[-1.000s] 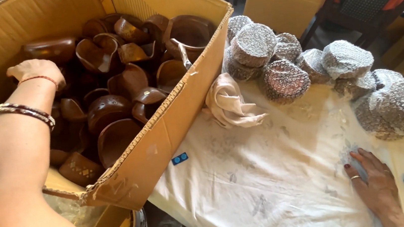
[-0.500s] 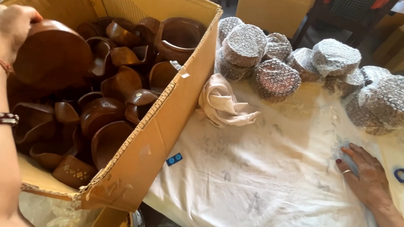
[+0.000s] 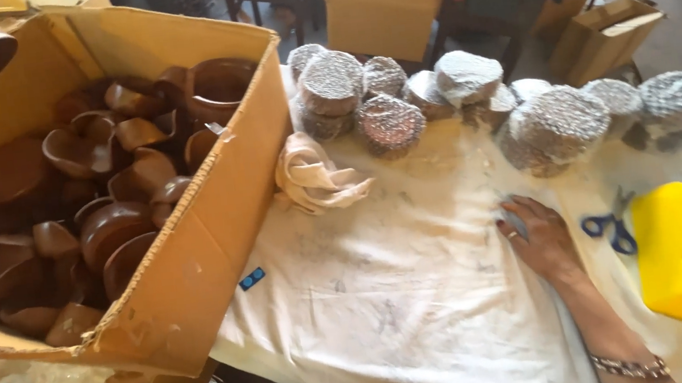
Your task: Cleaning wooden bowls with a cloth and preparing them for packing in bubble wrap.
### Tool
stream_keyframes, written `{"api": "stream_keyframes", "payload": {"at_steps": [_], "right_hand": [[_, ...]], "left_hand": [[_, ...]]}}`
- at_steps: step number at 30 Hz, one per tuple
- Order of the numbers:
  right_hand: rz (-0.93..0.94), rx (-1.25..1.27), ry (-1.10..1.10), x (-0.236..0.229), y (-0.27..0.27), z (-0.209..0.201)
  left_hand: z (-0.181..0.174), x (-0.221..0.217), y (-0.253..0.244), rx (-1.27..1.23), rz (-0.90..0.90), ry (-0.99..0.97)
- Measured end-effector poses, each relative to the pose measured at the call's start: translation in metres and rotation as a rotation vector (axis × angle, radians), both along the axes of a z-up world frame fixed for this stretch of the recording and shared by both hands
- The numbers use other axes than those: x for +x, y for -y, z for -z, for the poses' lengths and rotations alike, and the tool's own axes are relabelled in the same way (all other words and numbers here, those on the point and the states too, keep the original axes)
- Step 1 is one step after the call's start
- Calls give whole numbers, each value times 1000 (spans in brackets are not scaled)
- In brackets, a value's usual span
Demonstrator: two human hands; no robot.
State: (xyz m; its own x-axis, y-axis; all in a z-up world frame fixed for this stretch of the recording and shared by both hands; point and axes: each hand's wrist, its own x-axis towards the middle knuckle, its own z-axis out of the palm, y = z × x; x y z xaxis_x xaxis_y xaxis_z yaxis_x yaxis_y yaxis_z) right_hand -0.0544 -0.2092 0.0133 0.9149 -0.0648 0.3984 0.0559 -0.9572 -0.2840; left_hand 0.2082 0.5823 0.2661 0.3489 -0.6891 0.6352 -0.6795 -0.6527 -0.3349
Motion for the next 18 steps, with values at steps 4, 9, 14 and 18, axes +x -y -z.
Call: {"api": "stream_keyframes", "payload": {"at_steps": [4, 9, 14, 18], "right_hand": [[-12, -9, 19, -1, -1, 2], [20, -9, 9, -2, -2, 4], [65, -1, -35, -3, -1, 4], [54, 26, -70, -3, 1, 5]], "left_hand": [[-62, -147, 133, 9, 95, -21], [-109, -285, 251, 15, 185, -47], [-9, -317, 324, 22, 244, -52], [89, -333, 380, 181, 765, -150]]}}
